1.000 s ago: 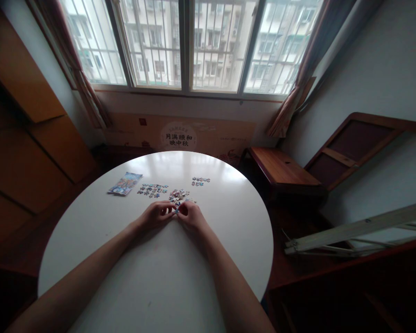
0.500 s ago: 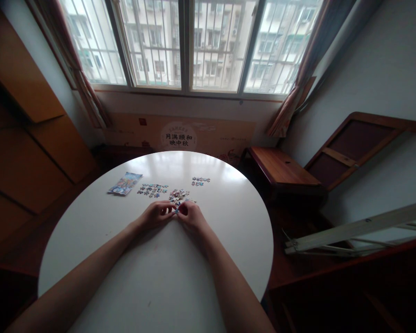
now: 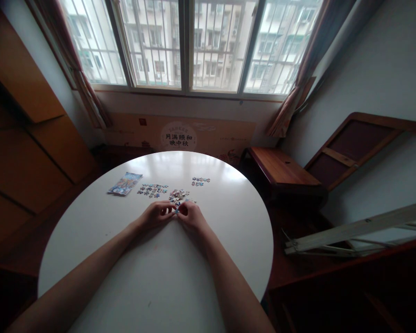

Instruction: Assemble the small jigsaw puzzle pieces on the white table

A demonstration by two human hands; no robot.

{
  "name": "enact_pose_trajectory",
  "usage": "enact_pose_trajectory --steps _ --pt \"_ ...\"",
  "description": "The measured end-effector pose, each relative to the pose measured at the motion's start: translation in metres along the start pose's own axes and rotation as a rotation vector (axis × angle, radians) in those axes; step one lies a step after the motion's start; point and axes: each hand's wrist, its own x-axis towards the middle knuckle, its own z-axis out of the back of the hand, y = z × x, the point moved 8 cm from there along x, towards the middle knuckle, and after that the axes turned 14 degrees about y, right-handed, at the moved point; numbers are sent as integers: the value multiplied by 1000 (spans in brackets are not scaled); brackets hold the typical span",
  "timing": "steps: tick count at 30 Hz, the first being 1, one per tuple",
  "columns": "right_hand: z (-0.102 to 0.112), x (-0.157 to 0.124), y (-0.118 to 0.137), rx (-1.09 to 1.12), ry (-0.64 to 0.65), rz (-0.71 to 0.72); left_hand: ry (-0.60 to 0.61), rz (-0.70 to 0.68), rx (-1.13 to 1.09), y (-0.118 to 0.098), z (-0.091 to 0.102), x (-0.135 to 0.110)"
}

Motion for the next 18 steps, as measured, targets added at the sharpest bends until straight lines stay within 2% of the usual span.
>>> enact_pose_trajectory --steps 18 --pt "1 -1 3 1 -7 8 -3 5 -4 -1 2 -1"
